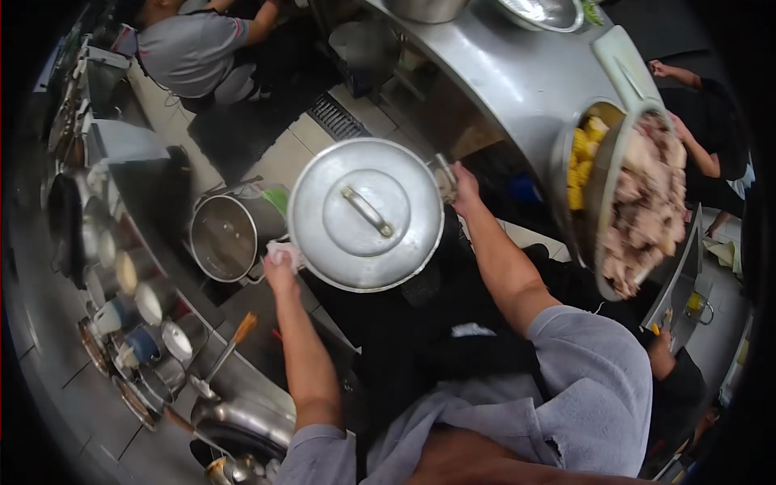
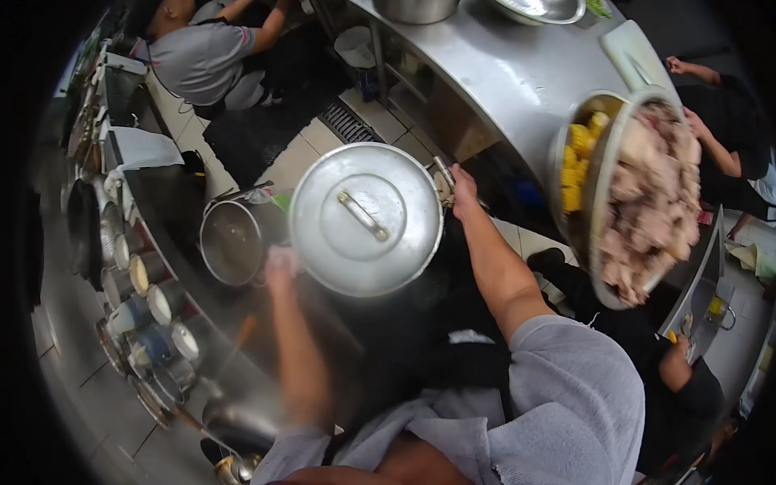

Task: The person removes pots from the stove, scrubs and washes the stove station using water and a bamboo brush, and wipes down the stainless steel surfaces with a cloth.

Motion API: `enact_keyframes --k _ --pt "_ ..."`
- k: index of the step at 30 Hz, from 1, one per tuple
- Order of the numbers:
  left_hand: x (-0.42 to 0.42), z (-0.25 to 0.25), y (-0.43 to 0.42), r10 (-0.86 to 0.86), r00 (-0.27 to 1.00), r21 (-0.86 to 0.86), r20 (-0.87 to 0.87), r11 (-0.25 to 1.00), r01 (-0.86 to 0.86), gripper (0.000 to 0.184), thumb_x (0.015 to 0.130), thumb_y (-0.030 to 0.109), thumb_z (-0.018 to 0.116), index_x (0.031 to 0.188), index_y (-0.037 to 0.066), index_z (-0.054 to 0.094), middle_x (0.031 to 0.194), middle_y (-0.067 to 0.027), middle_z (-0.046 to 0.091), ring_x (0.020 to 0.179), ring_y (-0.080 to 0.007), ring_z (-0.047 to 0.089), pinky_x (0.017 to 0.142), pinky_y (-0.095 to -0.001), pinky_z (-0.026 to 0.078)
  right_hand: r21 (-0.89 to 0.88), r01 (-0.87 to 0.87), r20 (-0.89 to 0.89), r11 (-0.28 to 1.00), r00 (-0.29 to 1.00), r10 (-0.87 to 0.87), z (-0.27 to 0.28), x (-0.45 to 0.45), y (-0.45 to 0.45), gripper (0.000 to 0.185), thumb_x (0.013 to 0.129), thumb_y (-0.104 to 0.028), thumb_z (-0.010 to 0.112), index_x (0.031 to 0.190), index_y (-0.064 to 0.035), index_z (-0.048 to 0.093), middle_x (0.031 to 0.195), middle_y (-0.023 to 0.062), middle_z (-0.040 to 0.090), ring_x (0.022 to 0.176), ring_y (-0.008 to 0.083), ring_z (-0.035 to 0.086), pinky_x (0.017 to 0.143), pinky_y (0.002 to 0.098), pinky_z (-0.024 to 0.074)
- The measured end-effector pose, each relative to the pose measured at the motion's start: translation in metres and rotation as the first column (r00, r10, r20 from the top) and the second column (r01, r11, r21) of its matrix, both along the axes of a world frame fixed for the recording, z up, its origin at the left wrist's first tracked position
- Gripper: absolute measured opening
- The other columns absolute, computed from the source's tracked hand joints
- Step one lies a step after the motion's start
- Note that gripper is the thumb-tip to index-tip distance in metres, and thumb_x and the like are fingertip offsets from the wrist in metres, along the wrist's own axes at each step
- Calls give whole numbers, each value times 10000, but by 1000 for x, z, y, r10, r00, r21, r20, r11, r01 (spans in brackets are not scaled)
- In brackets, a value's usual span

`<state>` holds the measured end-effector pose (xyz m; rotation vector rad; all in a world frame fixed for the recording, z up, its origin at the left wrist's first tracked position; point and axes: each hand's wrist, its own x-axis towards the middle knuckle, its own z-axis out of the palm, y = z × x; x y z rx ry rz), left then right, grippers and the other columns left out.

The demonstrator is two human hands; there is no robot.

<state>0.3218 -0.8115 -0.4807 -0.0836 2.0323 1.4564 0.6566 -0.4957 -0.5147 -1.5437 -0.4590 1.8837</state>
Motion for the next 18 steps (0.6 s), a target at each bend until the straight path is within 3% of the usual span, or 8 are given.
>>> enact_keyframes --k 1,2,7,10,12,14,16,18 --pt "-4 -64 -9 -23 1000 -61 16 998 24 309 845 -43 564 1151 -5 542 1052 -93 612 932 -191 599 826 -325 490 -8 -2 9 1000 1000 2 -41 4 3 313 984 -314 497 1031 -34 628 954 76 665 818 199 640 755 335 508" --pt "11 -84 10 114 993 -126 -26 985 -116 317 839 -36 566 1154 -8 538 1048 -98 613 931 -204 600 820 -331 495 3 -16 75 1000 997 15 -85 11 4 329 976 -324 510 1115 -42 604 1054 94 642 904 223 631 804 374 506" --pt "6 -225 51 -106 990 -284 -89 956 77 380 842 -10 576 1210 -17 484 1136 -135 567 994 -219 583 827 -337 494 -102 -18 187 995 982 36 -202 15 18 440 958 -352 539 1297 -73 504 1199 109 603 1068 252 606 903 418 491" --pt "-12 -303 75 -211 977 -90 -40 974 207 398 847 -8 572 1228 -23 460 1170 -146 545 1022 -219 575 840 -339 488 -112 17 202 994 979 6 -296 39 23 418 952 -358 549 1267 -85 521 1202 104 601 1022 249 619 873 425 501" --pt "-14 -329 100 -172 984 -110 -42 980 167 395 852 -5 565 1229 -33 453 1149 -154 559 1025 -225 576 854 -337 485 -168 63 233 984 972 -22 -335 53 24 393 946 -362 559 1232 -94 533 1181 99 601 990 245 621 841 439 507" --pt "-21 -339 122 -360 927 -255 -102 910 326 409 861 10 564 1250 -31 444 1138 -157 575 1020 -236 585 859 -333 484 -118 52 265 992 964 -19 -349 53 26 365 939 -366 570 1193 -104 547 1141 90 602 982 245 614 816 437 509" --pt "-28 -354 143 -374 919 -237 -126 911 338 414 862 25 573 1256 -19 453 1122 -163 590 1012 -249 594 861 -339 483 -113 71 312 991 949 -32 -354 47 28 322 941 -338 571 1173 -116 552 1110 90 603 979 245 614 809 418 509" --pt "-27 -363 148 -401 905 -234 -140 902 363 419 862 40 581 1261 -7 461 1107 -168 604 1004 -262 603 863 -345 482 26 45 309 999 950 -50 -368 55 23 290 940 -298 571 1169 -122 551 1094 90 602 964 240 608 802 404 503"
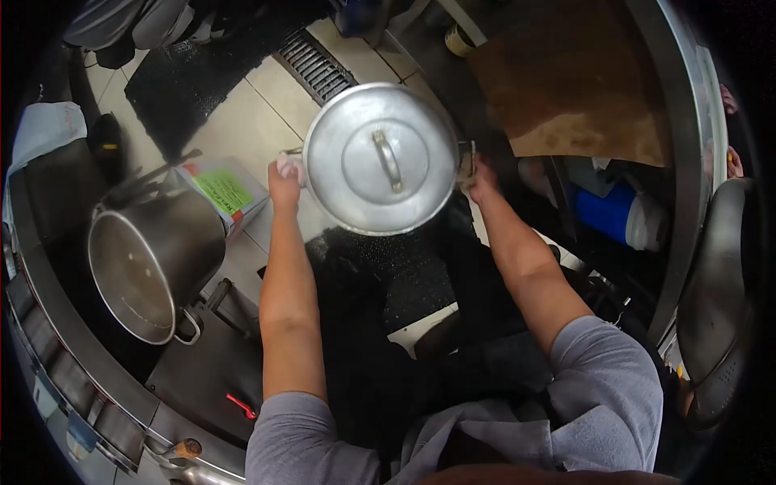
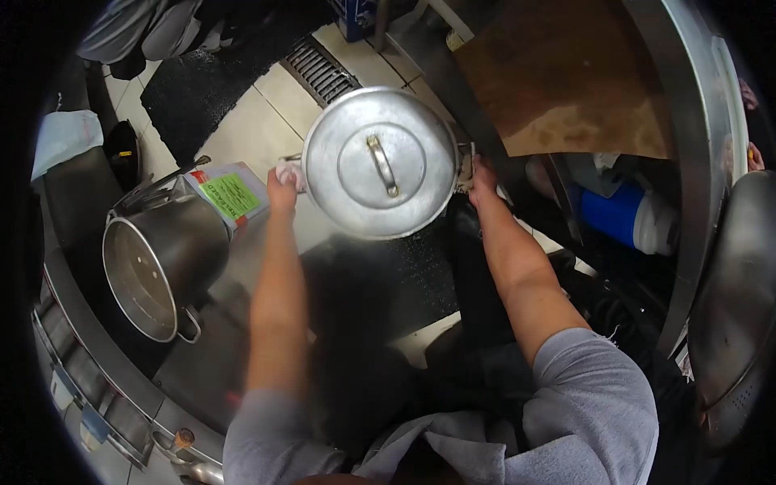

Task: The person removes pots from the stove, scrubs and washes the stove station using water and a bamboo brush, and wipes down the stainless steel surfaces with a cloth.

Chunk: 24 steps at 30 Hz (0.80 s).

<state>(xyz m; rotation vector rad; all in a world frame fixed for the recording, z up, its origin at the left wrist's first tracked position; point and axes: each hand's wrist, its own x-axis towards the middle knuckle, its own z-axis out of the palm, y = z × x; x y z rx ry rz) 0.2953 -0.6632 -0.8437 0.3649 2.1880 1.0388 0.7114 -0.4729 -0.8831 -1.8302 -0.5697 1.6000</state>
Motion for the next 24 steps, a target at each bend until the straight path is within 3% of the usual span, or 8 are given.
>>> enact_keyframes --k 4,8,13,14,16,21,23,24 --pt "-9 17 7 -90 974 -47 -207 995 82 377 857 98 600 1223 35 533 1118 -217 630 1047 -342 615 894 -389 472 16 -41 123 999 992 38 9 0 -2 329 936 -237 554 1228 -88 534 1149 104 595 1006 248 586 881 375 458" --pt "-5 34 -28 -227 910 -222 -346 962 156 327 859 187 598 1167 78 615 1039 -236 651 1009 -402 614 874 -447 481 -253 -442 660 861 571 487 42 23 -21 326 888 -136 516 1202 -62 572 1120 158 628 958 266 623 775 419 503" --pt "71 59 -146 -677 680 -364 -280 731 577 363 902 261 523 1171 25 588 1171 -242 597 1109 -370 568 932 -412 462 -403 -838 522 367 119 845 111 51 -88 293 825 -146 547 1071 -3 613 1008 218 643 920 349 638 740 459 527" --pt "103 73 -169 -294 953 -223 -71 936 272 387 877 267 541 1197 52 576 1169 -228 605 1120 -386 556 960 -415 447 -461 -852 428 250 34 903 143 39 -101 270 818 -160 549 1035 -16 621 1008 215 639 941 357 628 755 460 527" --pt "117 172 -201 -715 698 -185 34 682 708 324 837 247 563 1102 78 643 1169 -214 610 1078 -385 580 907 -425 473 -548 -809 545 -211 -537 643 216 -7 -146 337 800 -318 574 1023 -86 676 1018 143 670 984 300 625 878 401 487" --pt "180 253 -314 -351 871 -74 343 915 397 240 805 265 591 895 64 687 796 -185 674 736 -294 669 689 -419 513 -116 -869 419 -482 -483 769 378 -122 -231 364 753 -187 643 1098 -71 626 990 156 668 935 329 633 852 419 492" --pt "193 258 -345 -662 731 -181 -166 749 637 216 833 261 600 878 51 625 762 -165 641 717 -270 643 669 -394 506 160 -715 480 -681 -546 686 375 -152 -253 345 767 -104 611 1106 -43 612 986 146 668 912 294 635 837 392 488" --pt "206 347 -343 -202 957 -34 208 976 213 253 859 249 600 998 37 594 860 -135 634 776 -229 616 702 -369 498 310 -638 415 -705 -576 704 374 -168 -277 331 777 -56 589 1107 -28 602 977 137 668 907 270 635 829 373 487"
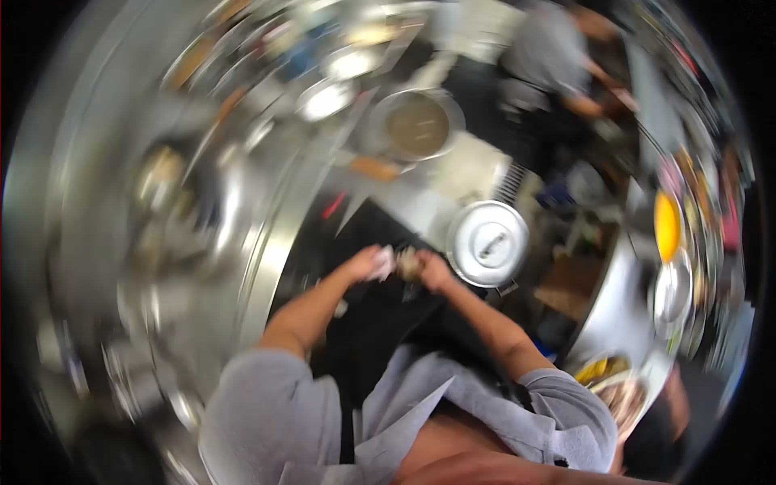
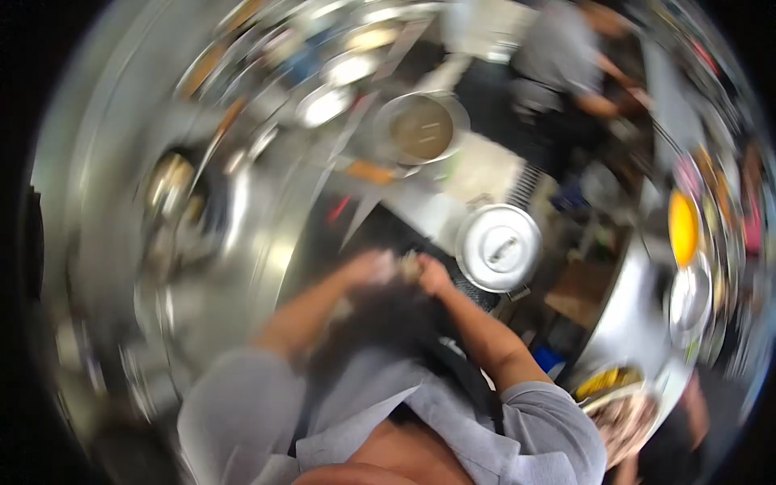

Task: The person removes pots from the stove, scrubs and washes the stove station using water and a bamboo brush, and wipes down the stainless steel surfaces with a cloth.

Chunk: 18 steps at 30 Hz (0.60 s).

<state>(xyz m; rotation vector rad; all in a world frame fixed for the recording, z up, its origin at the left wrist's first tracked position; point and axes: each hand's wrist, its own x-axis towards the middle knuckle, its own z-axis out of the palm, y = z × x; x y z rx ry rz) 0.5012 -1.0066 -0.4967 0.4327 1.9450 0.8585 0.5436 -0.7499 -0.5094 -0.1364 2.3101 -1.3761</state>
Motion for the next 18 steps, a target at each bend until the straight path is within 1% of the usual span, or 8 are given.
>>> enact_keyframes --k 1,2,4,6,11,14,15,18 --pt "11 102 7 591 757 -10 277 790 -613 317 886 238 600 1117 23 563 957 -105 627 835 -188 588 736 -344 490 -240 -19 209 971 975 71 51 -11 -27 341 791 -18 557 1130 -19 593 989 121 659 922 248 626 831 353 483" --pt "30 99 -5 711 607 120 355 609 -784 397 889 266 621 1190 22 535 1018 -86 600 917 -175 558 815 -326 466 -422 43 409 906 900 148 118 -31 -49 354 804 20 525 1152 -10 584 1000 105 650 937 226 616 833 332 480" --pt "75 129 -19 810 571 268 -133 584 -766 491 851 268 684 1232 32 486 1086 -89 580 982 -168 551 870 -323 453 -596 -76 340 800 878 337 168 -27 -95 457 818 62 479 1266 -21 520 1110 101 599 1037 212 587 869 312 473" --pt "110 155 -30 969 248 370 8 228 -901 489 811 194 714 1214 34 487 1089 -81 580 991 -166 557 868 -318 462 -761 0 490 649 656 574 196 -19 -118 550 818 80 463 1356 -34 440 1251 110 530 1118 215 554 913 305 463" --pt "190 229 -88 981 167 368 -95 190 -910 462 759 80 694 1180 33 507 1063 -78 588 978 -154 564 848 -309 474 -767 -178 490 617 458 742 247 -1 -148 504 902 -64 543 1385 -128 416 1292 83 533 1113 188 558 906 341 468" --pt "242 206 -146 997 -37 479 -75 3 -878 477 730 42 671 1187 37 533 1066 -118 598 1014 -220 578 861 -335 486 -453 -474 358 755 679 641 229 -40 -149 486 864 -101 581 1336 -130 472 1206 101 588 1052 191 585 819 332 501" --pt "262 213 -167 898 -104 380 -428 75 -922 479 730 46 660 1195 45 545 1105 -159 574 1051 -274 563 895 -367 479 -334 -462 340 821 753 563 226 -60 -145 452 879 -105 555 1323 -136 475 1170 89 602 1014 175 599 810 338 498" --pt "332 242 -225 648 -294 263 -702 -148 -953 531 710 95 666 1226 58 544 1182 -194 530 1102 -362 525 991 -419 418 -220 -261 193 940 933 304 202 -141 -130 358 876 -48 545 1223 -136 542 978 27 610 840 119 597 621 262 472"
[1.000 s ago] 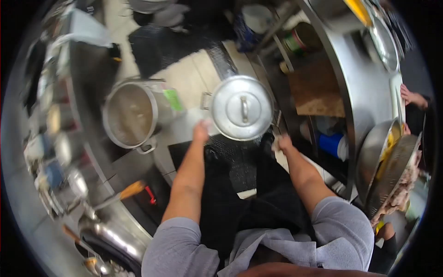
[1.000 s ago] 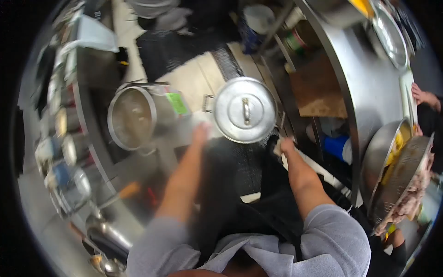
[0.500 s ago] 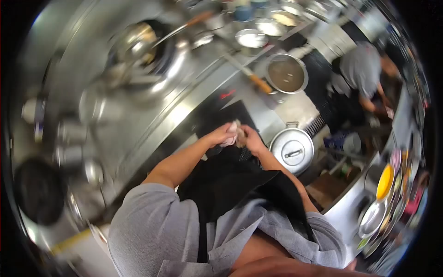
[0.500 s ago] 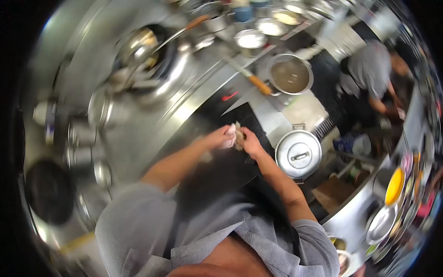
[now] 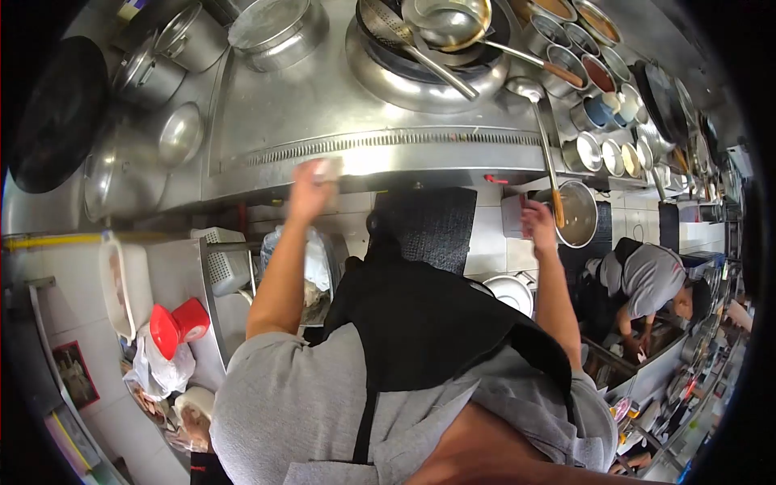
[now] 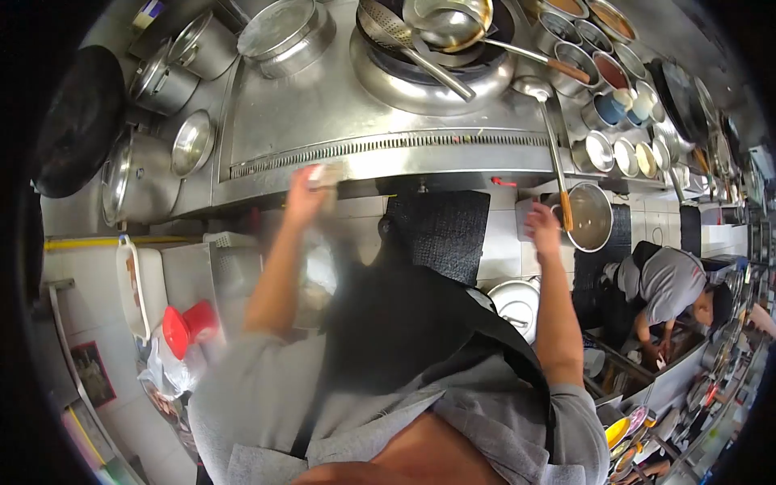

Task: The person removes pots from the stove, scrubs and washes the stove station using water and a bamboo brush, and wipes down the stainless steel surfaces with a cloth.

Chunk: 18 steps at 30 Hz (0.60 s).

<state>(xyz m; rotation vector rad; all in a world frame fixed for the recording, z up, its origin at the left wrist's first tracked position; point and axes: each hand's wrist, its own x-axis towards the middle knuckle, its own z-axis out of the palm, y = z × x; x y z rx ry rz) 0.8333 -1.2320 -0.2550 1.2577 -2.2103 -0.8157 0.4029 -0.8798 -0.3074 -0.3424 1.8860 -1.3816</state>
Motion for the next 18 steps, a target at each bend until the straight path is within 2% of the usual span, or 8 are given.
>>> enact_keyframes --k 1,5,6,7,8,12,14,18 --pt "18 24 -12 121 992 -15 24 993 -121 518 707 98 663 1209 40 549 1206 -206 526 1124 -368 516 1005 -422 408 3 107 -115 994 988 -106 1 -21 0 339 869 -53 560 1199 -132 549 945 15 617 799 103 589 578 241 452" --pt "82 -1 -91 514 837 144 -191 858 -494 581 729 79 682 1261 8 459 1150 -193 576 1041 -342 575 960 -416 439 94 223 -300 970 936 -186 57 -59 -30 271 878 -62 546 1148 -48 570 878 20 612 756 109 579 615 269 475" --pt "81 14 -94 606 779 45 -165 793 -607 573 730 78 687 1253 8 462 1133 -195 583 1023 -348 583 947 -418 445 140 163 -540 977 839 -63 55 -65 -38 271 879 -66 539 1146 -32 573 882 39 611 772 129 582 661 282 481" --pt "89 -4 -108 589 792 5 -164 803 -596 580 731 106 698 1251 7 462 1126 -200 584 1011 -364 583 940 -431 446 210 119 -729 970 681 75 49 -73 -46 274 879 -70 533 1144 -15 576 886 57 610 788 149 586 707 295 487" --pt "96 -22 -122 572 804 -36 -162 811 -584 587 731 133 709 1248 6 462 1120 -206 584 998 -380 584 933 -444 447 204 97 -762 974 641 96 32 -83 -52 314 849 -84 510 1155 -62 572 914 198 606 835 400 595 795 412 476" --pt "80 -73 -116 422 793 -364 440 891 -273 554 742 244 703 1236 97 497 1232 -172 520 1087 -409 520 908 -507 438 414 183 -785 892 567 248 54 -56 -86 404 805 -53 514 1207 -83 534 1063 231 555 1025 419 535 895 459 435" --pt "77 -80 -119 438 822 -279 364 893 -352 551 742 243 702 1247 147 504 1268 -150 493 1152 -404 476 917 -509 435 449 228 -818 864 495 294 58 -69 -94 429 799 -50 518 1226 -86 517 1112 239 534 1072 419 513 921 470 419" --pt "76 -79 -128 371 837 -196 403 928 -317 578 755 257 704 1284 161 492 1323 -145 464 1202 -403 450 957 -482 424 376 343 -811 861 571 126 83 -85 -99 440 798 -25 550 1233 -76 513 1146 232 528 1102 418 497 946 465 407"
